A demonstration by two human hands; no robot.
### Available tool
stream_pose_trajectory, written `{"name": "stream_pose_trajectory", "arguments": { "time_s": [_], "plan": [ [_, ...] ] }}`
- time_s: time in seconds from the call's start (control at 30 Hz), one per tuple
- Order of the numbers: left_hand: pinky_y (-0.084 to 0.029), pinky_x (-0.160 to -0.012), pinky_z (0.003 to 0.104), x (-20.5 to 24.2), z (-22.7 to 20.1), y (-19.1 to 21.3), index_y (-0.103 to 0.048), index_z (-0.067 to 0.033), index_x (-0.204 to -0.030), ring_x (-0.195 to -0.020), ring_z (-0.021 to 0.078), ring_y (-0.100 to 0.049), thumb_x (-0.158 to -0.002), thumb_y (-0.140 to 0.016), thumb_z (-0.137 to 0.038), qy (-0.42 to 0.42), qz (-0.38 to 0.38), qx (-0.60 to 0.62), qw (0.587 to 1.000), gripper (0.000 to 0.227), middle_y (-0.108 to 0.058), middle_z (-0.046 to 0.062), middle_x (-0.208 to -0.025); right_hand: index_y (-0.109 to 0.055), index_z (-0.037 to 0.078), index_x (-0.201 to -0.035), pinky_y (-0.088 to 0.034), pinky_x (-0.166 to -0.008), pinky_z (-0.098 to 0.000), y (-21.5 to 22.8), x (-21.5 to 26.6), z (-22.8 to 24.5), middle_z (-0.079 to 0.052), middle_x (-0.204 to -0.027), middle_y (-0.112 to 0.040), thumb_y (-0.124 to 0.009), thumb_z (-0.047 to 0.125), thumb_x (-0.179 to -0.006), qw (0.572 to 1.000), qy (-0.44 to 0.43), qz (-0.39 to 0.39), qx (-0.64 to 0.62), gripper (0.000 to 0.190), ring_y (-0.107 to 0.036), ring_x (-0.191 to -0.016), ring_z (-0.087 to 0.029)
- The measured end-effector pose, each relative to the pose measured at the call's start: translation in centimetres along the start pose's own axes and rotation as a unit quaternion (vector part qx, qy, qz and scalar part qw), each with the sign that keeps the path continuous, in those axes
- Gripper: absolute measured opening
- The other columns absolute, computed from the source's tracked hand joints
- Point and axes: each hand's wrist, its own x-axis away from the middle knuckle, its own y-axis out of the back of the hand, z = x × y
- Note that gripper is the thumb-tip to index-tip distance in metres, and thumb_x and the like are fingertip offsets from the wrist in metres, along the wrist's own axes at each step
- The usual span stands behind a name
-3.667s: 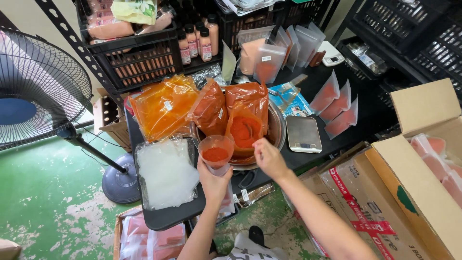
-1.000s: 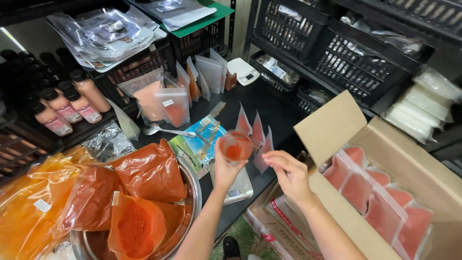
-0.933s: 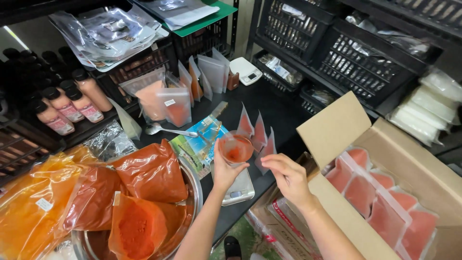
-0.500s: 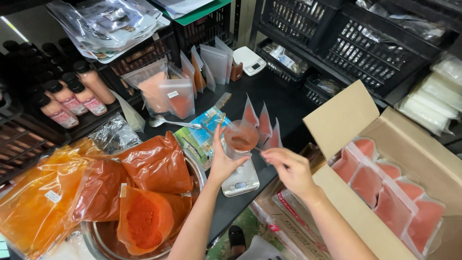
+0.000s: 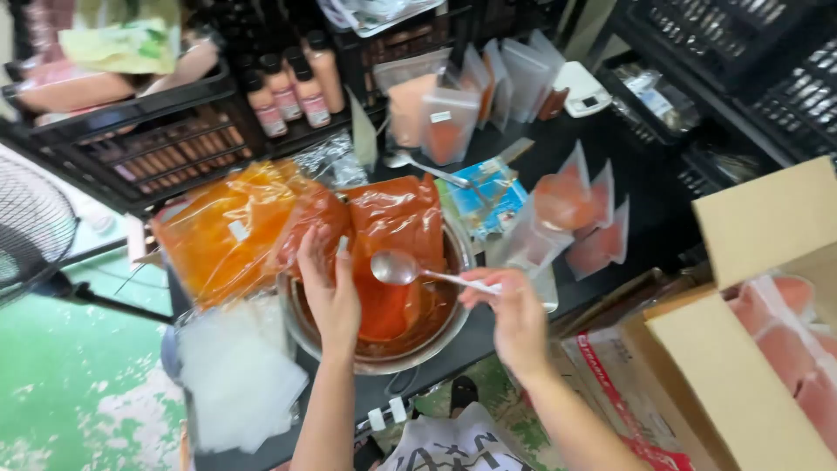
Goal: The person opens a large plastic bag of red powder using scissors, then uses a spoon to scoop the powder into small clear plastic bags placed on a digital scale. The person repeatedly scoops and transfers the powder, filling multiple small bags.
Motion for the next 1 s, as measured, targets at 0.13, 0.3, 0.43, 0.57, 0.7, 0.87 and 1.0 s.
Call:
{"name": "stream_pose_trajectory", "arguments": {
  "time_s": [0.13,0.3,0.43,0.57,0.7,0.87,1.0],
  "plan": [
    [-0.036,-0.119,0.051,1.4,2.0,3.9,-0.041,-0.0072,-0.151,-0.144,0.0338,-0.043,-0.107,-0.047,-0.01,0.118,-0.05,0.005,0.992,0.045,-0.049,0.021,-0.149,-0.065,0.006,-0.089,-0.061,-0.068,-0.0344,-4.4,3.5,-2.7,-0.012,-0.096,-0.08,-0.045,0.019,-0.108,0.963,0.093,0.094,0.236,0.031,-0.076,-0.071,-0.024],
    [-0.019,-0.123,0.058,3.5,3.7,4.1,-0.046,-0.0121,-0.153,-0.154,0.039,-0.025,-0.105,-0.041,-0.035,0.385,-0.014,0.102,0.917,0.053,-0.039,0.021,-0.161,-0.061,0.01,-0.087,-0.061,-0.065,-0.0344,-5.8,8.0,-6.9,-0.009,-0.1,-0.075,-0.045,0.02,-0.107,0.883,0.255,0.142,0.367,0.027,-0.071,-0.071,-0.028],
    [-0.039,-0.115,0.038,3.6,2.4,3.1,-0.05,-0.0203,-0.146,-0.143,0.0205,-0.046,-0.098,-0.035,-0.046,0.436,0.007,0.094,0.895,0.056,-0.052,0.002,-0.153,-0.058,-0.007,-0.108,-0.06,-0.075,-0.0356,-7.1,10.6,-5.9,-0.017,-0.099,-0.064,-0.043,0.005,-0.106,0.898,0.21,0.213,0.323,0.019,-0.064,-0.075,-0.023],
    [-0.034,-0.119,0.039,3.7,2.6,2.5,-0.055,-0.0263,-0.142,-0.147,0.019,-0.041,-0.097,-0.037,-0.046,0.455,-0.03,0.11,0.883,0.052,-0.05,-0.002,-0.156,-0.058,-0.001,-0.095,-0.056,-0.076,-0.0328,-8.6,12.0,-5.2,-0.013,-0.102,-0.069,-0.035,0.011,-0.107,0.947,0.101,0.117,0.282,0.028,-0.067,-0.082,-0.021],
    [-0.032,-0.122,0.046,4.0,2.7,2.6,-0.054,-0.0257,-0.144,-0.15,0.0238,-0.038,-0.092,-0.042,-0.052,0.446,-0.039,0.124,0.886,0.059,-0.046,0.002,-0.16,-0.061,0.002,-0.093,-0.052,-0.071,-0.029,-8.8,12.1,-4.7,-0.012,-0.098,-0.072,-0.034,0.017,-0.109,0.986,-0.037,-0.003,0.165,0.034,-0.063,-0.074,-0.016],
    [-0.043,-0.116,0.039,3.6,2.1,3.0,-0.053,-0.0255,-0.144,-0.145,0.0228,-0.047,-0.098,-0.036,-0.046,0.438,-0.043,0.162,0.883,0.052,-0.051,0.003,-0.156,-0.049,0.007,-0.088,-0.052,-0.069,-0.0316,-6.7,10.7,-4.6,-0.02,-0.097,-0.071,-0.033,0.02,-0.11,0.991,-0.091,-0.097,0.02,0.03,-0.063,-0.07,-0.02],
    [-0.034,-0.121,0.037,3.9,2.5,3.5,-0.043,-0.0193,-0.153,-0.15,0.0195,-0.039,-0.098,-0.03,-0.051,0.378,-0.016,0.131,0.916,0.064,-0.044,0.005,-0.161,-0.047,0.007,-0.09,-0.051,-0.069,-0.0325,-5.1,9.8,-5.0,-0.025,-0.097,-0.07,-0.034,0.02,-0.111,0.991,-0.069,-0.108,-0.039,0.028,-0.062,-0.07,-0.022]
  ]
}}
